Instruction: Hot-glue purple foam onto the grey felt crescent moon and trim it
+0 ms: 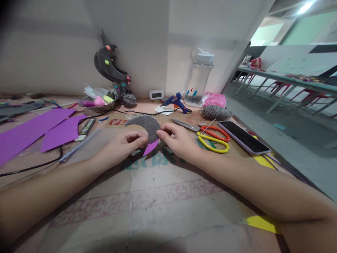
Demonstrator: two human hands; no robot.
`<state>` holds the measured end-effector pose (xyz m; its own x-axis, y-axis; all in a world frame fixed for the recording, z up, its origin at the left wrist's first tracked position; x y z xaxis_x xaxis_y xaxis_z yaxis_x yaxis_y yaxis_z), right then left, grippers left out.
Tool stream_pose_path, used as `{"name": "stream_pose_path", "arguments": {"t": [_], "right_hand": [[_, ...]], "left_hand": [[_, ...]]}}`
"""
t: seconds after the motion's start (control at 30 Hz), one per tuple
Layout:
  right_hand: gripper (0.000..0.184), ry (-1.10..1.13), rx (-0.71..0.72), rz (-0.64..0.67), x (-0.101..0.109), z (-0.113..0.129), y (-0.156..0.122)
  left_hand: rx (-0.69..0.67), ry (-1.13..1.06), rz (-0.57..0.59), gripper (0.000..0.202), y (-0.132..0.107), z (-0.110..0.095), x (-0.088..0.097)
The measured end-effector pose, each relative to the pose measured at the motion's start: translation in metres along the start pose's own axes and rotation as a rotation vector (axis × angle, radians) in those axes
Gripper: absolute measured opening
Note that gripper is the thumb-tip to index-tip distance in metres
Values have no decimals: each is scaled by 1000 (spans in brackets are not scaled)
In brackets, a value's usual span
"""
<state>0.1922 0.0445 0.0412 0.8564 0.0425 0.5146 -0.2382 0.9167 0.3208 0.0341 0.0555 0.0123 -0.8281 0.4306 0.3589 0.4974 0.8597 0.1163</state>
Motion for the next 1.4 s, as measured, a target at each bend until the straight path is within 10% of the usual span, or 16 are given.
{"name": "stream_pose_path", "arguments": {"t": [0.73,0.9,1.4], "right_hand": [[32,-53,49,176,-3,8,9],[17,-416,72,138,29,4,25],[32,-988,215,150,22,-34,31]], "left_hand": [[161,75,-197,39,-7,3,17],[216,179,-276,42,-9,1,24],[168,219,-249,43,-10,-1,22]]}}
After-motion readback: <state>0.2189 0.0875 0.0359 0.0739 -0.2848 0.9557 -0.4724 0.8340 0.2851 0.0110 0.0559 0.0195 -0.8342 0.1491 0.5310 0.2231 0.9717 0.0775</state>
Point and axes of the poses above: each hand's wrist, its own y-axis towards the middle knuckle, its own x-axis out of the back of the hand, z = x × y, the point moved 7 cm from there along y, towards the middle knuckle, and after that the axes turned 2 degrees about y, right-handed, at the moved point
